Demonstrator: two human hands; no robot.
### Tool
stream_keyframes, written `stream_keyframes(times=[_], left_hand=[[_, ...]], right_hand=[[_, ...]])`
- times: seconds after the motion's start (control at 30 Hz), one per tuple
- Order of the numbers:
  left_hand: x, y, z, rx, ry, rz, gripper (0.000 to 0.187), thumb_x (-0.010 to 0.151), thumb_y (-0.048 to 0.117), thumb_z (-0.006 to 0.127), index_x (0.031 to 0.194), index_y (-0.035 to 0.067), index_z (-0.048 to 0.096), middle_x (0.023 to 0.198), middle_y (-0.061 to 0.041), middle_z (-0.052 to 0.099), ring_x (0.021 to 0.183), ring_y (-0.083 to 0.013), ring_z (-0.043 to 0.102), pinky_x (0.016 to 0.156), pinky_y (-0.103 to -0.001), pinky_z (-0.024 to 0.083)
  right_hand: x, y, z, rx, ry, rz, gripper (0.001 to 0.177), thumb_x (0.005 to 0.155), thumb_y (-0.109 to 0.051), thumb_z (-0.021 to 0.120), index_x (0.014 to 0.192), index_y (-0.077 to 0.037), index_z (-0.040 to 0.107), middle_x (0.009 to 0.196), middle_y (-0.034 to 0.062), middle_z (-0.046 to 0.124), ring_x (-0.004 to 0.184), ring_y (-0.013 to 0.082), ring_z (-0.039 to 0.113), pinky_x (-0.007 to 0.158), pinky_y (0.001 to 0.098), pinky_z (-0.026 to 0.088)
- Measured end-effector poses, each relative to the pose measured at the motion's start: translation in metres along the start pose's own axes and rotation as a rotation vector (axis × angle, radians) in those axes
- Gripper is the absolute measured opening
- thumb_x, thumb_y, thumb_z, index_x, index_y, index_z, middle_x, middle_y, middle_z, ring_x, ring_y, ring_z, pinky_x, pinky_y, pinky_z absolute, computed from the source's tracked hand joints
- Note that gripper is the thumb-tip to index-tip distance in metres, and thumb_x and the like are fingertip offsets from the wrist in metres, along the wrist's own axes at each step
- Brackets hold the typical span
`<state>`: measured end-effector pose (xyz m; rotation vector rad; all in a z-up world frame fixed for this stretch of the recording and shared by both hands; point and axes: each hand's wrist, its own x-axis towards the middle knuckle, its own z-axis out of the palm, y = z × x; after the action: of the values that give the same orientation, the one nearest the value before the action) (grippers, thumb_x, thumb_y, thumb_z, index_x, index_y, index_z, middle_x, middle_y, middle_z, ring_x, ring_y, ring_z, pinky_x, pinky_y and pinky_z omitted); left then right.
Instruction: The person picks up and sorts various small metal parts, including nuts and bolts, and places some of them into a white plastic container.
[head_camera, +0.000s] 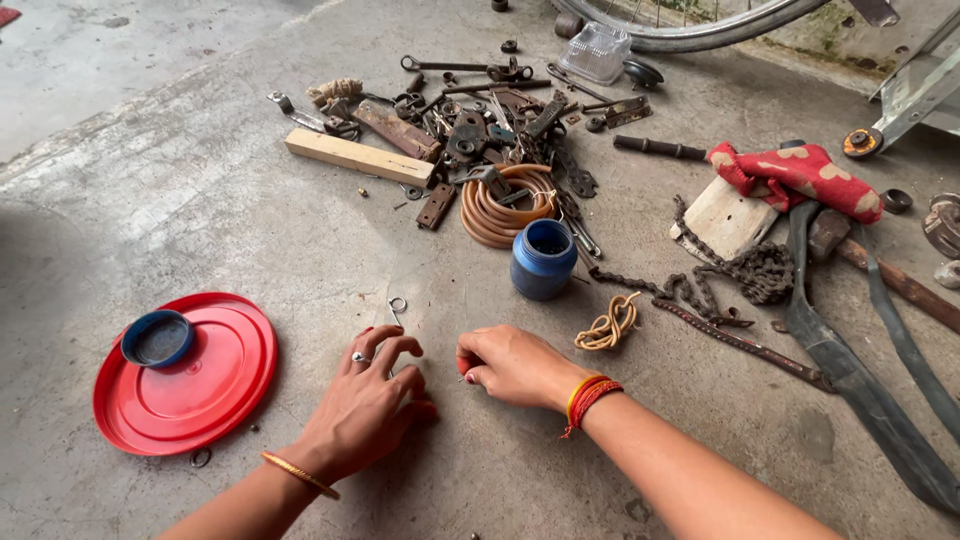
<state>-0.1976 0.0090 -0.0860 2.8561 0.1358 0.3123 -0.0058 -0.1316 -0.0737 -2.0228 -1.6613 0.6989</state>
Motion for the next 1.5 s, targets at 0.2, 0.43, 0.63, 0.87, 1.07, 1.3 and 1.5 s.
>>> stream_keyframes(times=[0.2, 0.43, 0.63, 0.87, 1.07, 1.3, 1.5], left_hand=[[0.058, 0.007, -0.006, -0.111, 0.271, -0.037, 0.021, 0.079, 0.027, 0.079, 0.086, 0.010, 0.069, 0.126, -0.013, 0.059, 0.130, -0.0394, 0.043, 0.103, -0.052, 0.040], [0.147, 0.015, -0.020, -0.205, 0.420, -0.177, 0.019, 0.090, 0.029, 0.075, 0.095, 0.011, 0.069, 0.102, -0.009, 0.069, 0.097, -0.0316, 0.059, 0.084, -0.043, 0.049], [0.192, 0.033, -0.015, -0.245, 0.434, -0.299, 0.016, 0.089, 0.029, 0.074, 0.091, 0.013, 0.073, 0.091, -0.005, 0.076, 0.087, -0.0325, 0.061, 0.077, -0.044, 0.050], [0.198, 0.042, -0.002, -0.216, 0.419, -0.256, 0.020, 0.085, 0.033, 0.077, 0.089, 0.014, 0.075, 0.093, -0.009, 0.073, 0.093, -0.0344, 0.062, 0.078, -0.045, 0.050], [0.167, 0.004, -0.005, -0.217, 0.378, -0.269, 0.022, 0.087, 0.033, 0.076, 0.094, 0.013, 0.074, 0.096, -0.004, 0.076, 0.096, -0.0297, 0.064, 0.089, -0.043, 0.048], [0.049, -0.046, -0.024, -0.019, 0.314, -0.198, 0.025, 0.087, 0.029, 0.073, 0.103, 0.011, 0.069, 0.101, -0.005, 0.072, 0.107, -0.0326, 0.058, 0.090, -0.046, 0.047], [-0.044, -0.049, -0.035, 0.039, 0.094, -0.208, 0.044, 0.078, 0.040, 0.077, 0.106, 0.008, 0.065, 0.107, -0.010, 0.061, 0.116, -0.0336, 0.051, 0.097, -0.046, 0.043]], right_hand=[[0.013, -0.002, -0.031, -0.015, 0.246, -0.020, 0.010, 0.087, -0.013, 0.069, 0.094, -0.006, 0.065, 0.094, 0.0112, 0.071, 0.091, 0.0303, 0.070, 0.079, 0.0421, 0.054], [0.020, 0.008, -0.090, -0.072, 0.594, 0.234, 0.007, 0.091, -0.015, 0.067, 0.095, -0.009, 0.066, 0.099, 0.0067, 0.070, 0.088, 0.0253, 0.070, 0.078, 0.0382, 0.055], [0.018, 0.027, -0.114, -0.215, 0.644, 0.405, 0.008, 0.090, -0.017, 0.070, 0.094, -0.010, 0.067, 0.102, 0.0044, 0.067, 0.101, 0.0237, 0.064, 0.084, 0.0387, 0.053], [0.018, 0.049, -0.101, -0.327, 0.628, 0.356, 0.014, 0.083, -0.011, 0.072, 0.096, -0.010, 0.073, 0.106, 0.0083, 0.064, 0.111, 0.0290, 0.058, 0.093, 0.0414, 0.050], [0.025, 0.031, -0.081, -0.383, 0.784, 0.099, 0.006, 0.081, -0.007, 0.071, 0.087, -0.009, 0.073, 0.102, 0.0087, 0.066, 0.110, 0.0310, 0.058, 0.096, 0.0436, 0.046], [0.048, -0.016, -0.026, -0.183, 0.531, -0.131, 0.012, 0.079, -0.006, 0.066, 0.088, -0.011, 0.072, 0.099, 0.0084, 0.067, 0.103, 0.0276, 0.062, 0.091, 0.0409, 0.050], [0.055, -0.042, 0.031, -0.122, 0.252, -0.264, 0.014, 0.081, -0.010, 0.066, 0.094, -0.011, 0.070, 0.100, 0.0092, 0.065, 0.104, 0.0309, 0.060, 0.095, 0.0445, 0.048]])
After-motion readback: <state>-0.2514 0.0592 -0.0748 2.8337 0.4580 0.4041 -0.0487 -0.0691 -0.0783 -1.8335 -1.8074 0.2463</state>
